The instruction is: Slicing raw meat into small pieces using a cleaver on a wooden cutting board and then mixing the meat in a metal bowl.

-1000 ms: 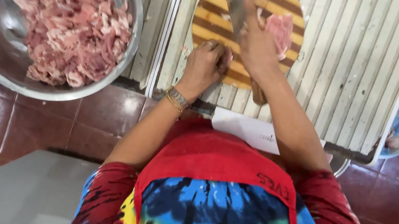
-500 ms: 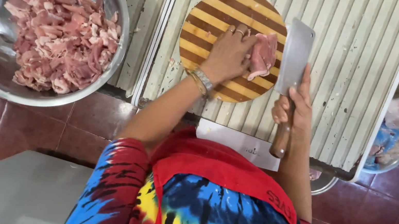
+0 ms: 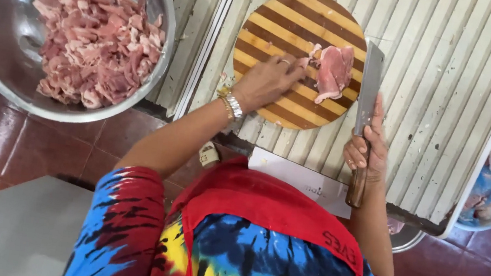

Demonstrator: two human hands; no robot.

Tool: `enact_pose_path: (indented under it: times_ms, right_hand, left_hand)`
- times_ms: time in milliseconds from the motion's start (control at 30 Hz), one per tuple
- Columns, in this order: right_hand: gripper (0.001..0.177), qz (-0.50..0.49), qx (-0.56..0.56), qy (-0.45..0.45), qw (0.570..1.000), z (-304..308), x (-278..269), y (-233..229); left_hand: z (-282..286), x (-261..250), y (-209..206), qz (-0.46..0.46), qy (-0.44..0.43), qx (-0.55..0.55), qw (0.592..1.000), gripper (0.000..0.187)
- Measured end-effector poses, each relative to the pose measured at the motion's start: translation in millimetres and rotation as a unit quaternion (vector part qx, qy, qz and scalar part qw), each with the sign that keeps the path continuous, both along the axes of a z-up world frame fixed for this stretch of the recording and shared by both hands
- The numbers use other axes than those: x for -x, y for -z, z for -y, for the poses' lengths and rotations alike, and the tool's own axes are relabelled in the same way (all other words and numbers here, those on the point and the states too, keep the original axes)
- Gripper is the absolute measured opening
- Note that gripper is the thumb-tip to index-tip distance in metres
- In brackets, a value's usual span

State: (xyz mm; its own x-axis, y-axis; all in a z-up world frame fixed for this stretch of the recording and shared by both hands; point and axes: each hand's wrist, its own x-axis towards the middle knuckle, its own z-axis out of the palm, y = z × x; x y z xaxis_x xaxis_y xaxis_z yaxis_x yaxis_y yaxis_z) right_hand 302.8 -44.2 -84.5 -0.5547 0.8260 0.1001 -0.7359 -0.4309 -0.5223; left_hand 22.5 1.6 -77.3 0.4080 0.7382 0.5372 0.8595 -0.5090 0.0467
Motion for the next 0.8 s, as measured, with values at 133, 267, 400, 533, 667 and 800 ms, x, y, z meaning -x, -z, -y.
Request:
enact_pose_path:
  times_ms: [133,267,400,533,667,800]
  right_hand:
    - [0.059,-0.005,0.000,-0.002,1.000,5,-6,7]
    - [0.060,0.032,0.047,0.037,0.998,12,-6,-7]
    - [0.059,0.052,0.054,0.057,0.995,12,-2,-9]
    - [0.064,0.085,0.075,0.063,0.992,14,4,-24]
    - [0.064,0.097,0.063,0.042,0.992,12,6,-26]
    - [0.067,0.100,0.067,0.049,0.991,11,6,-20]
  left_hand:
    - [-27,22,43,0.084,-0.034,0.067,0.994,0.006]
    - [-17,40,-62,0.636,-0.065,0.425,0.641,0.020]
    - [9,95,-125,0.670,-0.007,0.399,0.626,0.030]
    - [65,164,-175,0.426,-0.027,0.154,0.891,0.019]
    - [105,231,-150,0.021,-0.213,0.342,0.915,0.027]
    - [85,235,-109,-0.058,-0.277,0.222,0.933,0.027]
